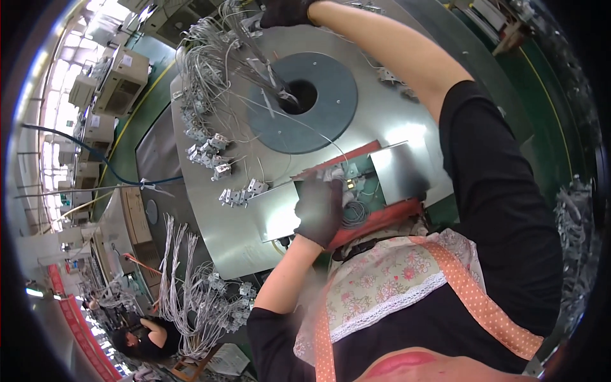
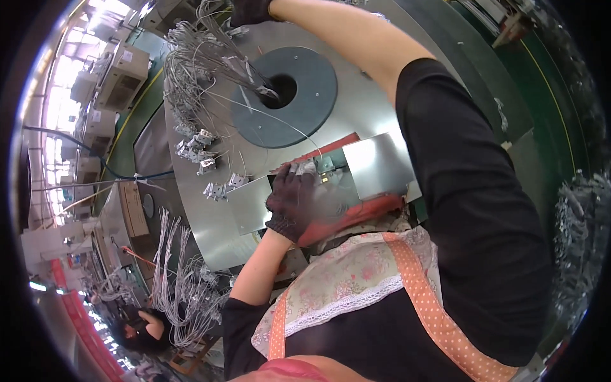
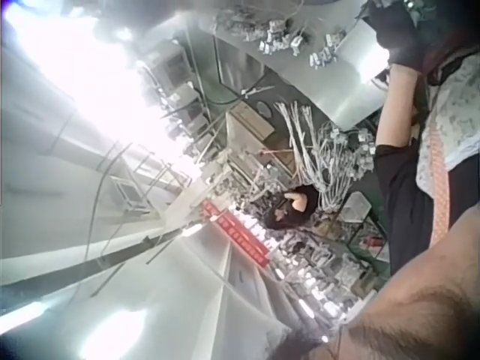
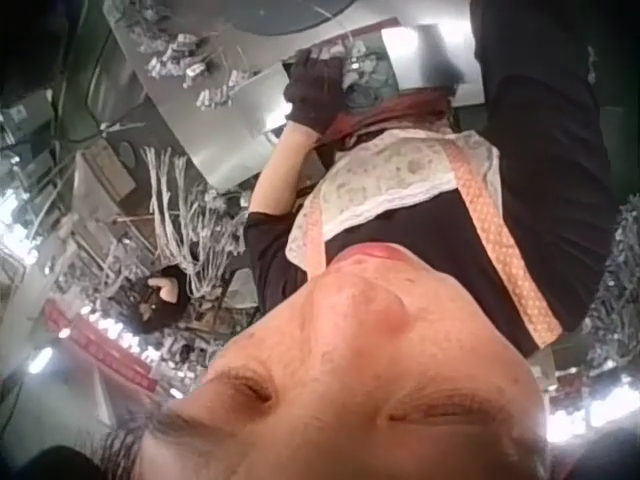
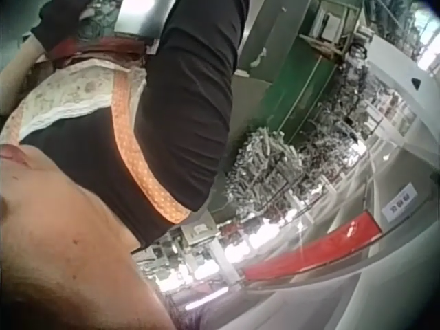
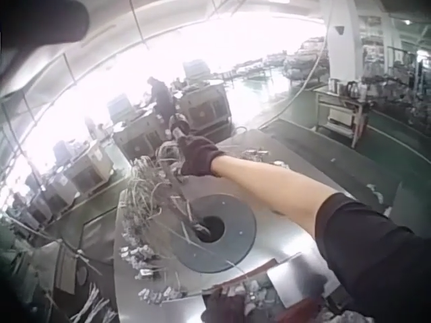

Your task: Assembling electronic components by attaching wires and using an assembly machine on a production line.

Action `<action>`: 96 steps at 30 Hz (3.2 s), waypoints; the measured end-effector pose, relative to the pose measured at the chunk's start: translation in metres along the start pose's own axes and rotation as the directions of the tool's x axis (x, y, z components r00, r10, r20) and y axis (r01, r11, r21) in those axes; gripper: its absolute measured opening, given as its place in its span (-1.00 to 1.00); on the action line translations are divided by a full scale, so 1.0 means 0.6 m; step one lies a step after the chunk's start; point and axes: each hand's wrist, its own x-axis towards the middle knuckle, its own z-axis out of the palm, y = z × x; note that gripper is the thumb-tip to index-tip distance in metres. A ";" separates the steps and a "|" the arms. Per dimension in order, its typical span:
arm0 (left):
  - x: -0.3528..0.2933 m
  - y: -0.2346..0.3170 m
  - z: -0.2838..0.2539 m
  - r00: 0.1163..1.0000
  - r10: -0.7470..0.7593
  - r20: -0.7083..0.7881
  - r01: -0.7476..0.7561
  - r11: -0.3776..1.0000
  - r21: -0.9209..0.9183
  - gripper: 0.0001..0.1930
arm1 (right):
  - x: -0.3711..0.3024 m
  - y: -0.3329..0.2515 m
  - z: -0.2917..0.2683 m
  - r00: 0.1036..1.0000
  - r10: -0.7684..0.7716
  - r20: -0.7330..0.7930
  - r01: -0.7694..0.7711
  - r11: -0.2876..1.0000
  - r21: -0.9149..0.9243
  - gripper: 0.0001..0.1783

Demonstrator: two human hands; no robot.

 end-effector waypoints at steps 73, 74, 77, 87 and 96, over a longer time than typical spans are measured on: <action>0.005 0.004 -0.011 0.999 0.036 -0.039 -0.033 0.998 0.057 -0.44 | -0.573 -0.021 -0.119 0.907 0.131 0.400 -0.337 -0.342 0.877 -0.24; 0.003 0.002 -0.009 0.999 0.033 -0.040 -0.030 0.998 0.056 -0.44 | -0.572 -0.024 -0.119 0.906 0.129 0.402 -0.340 -0.342 0.876 -0.24; 0.001 -0.009 0.005 0.999 0.029 -0.043 -0.028 0.999 0.023 -0.43 | -0.569 -0.029 -0.119 0.903 0.133 0.408 -0.350 -0.322 0.880 -0.24; 0.002 -0.010 0.011 0.995 0.066 -0.073 -0.066 0.998 0.000 -0.51 | -0.563 -0.038 -0.122 0.888 0.159 0.431 -0.386 -0.249 0.888 -0.28; 0.022 -0.011 -0.041 0.985 -0.159 0.071 0.174 0.919 -0.354 -0.50 | -0.603 -0.035 -0.144 0.838 0.398 0.374 -0.300 -0.236 0.924 -0.38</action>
